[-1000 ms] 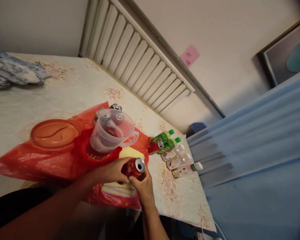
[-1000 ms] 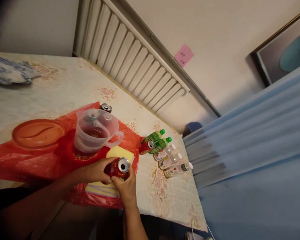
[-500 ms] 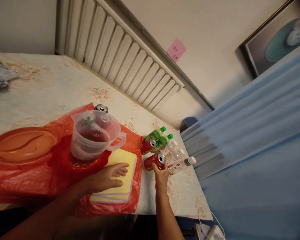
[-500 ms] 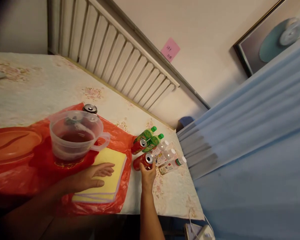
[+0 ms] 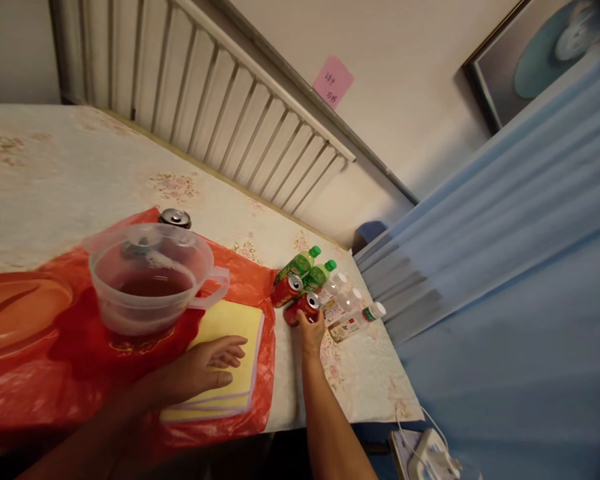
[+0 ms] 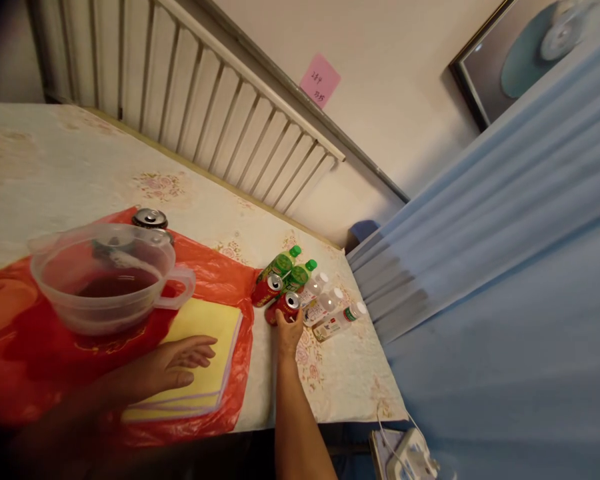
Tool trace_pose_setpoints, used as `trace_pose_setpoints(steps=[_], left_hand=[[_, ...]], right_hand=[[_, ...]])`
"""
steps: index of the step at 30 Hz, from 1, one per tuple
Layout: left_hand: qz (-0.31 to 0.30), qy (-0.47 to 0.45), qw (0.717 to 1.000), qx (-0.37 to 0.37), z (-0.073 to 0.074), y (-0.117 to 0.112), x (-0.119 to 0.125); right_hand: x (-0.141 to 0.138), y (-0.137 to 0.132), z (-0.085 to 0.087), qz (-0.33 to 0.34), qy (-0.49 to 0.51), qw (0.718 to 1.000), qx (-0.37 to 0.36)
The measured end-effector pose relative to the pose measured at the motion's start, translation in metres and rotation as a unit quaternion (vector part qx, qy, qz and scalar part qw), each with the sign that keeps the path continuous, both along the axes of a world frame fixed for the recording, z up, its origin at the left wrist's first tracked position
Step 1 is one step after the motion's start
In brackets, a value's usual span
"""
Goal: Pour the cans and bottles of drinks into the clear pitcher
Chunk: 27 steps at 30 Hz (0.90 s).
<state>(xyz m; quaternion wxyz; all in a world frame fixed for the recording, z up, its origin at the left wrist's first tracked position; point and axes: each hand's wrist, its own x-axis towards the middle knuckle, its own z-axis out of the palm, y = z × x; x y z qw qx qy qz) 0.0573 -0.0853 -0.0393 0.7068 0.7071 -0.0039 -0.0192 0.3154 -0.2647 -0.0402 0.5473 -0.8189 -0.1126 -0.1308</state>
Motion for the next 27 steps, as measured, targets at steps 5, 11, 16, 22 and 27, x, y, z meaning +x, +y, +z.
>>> trace_pose_setpoints(steps=[5, 11, 16, 22, 27], left_hand=[[-0.009, 0.002, 1.0, -0.001, 0.0, -0.001, 0.001], [-0.004, 0.005, 1.0, 0.007, -0.001, -0.001, 0.001], [-0.001, 0.013, 1.0, -0.004, 0.0, -0.001, 0.0], [0.001, 0.016, 1.0, 0.006, 0.0, -0.001, 0.0], [-0.001, 0.006, 1.0, 0.013, -0.006, -0.001, 0.002]], right_hand=[[-0.003, -0.005, -0.023, 0.015, -0.029, 0.999, -0.02], [-0.007, -0.007, -0.04, 0.045, -0.049, 0.997, -0.046], [-0.002, -0.005, -0.042, 0.039, -0.057, 0.996, -0.057], [0.004, -0.002, -0.047, 0.036, -0.063, 0.996, -0.055], [0.01, 0.0, -0.051, 0.03, -0.059, 0.996, -0.056]])
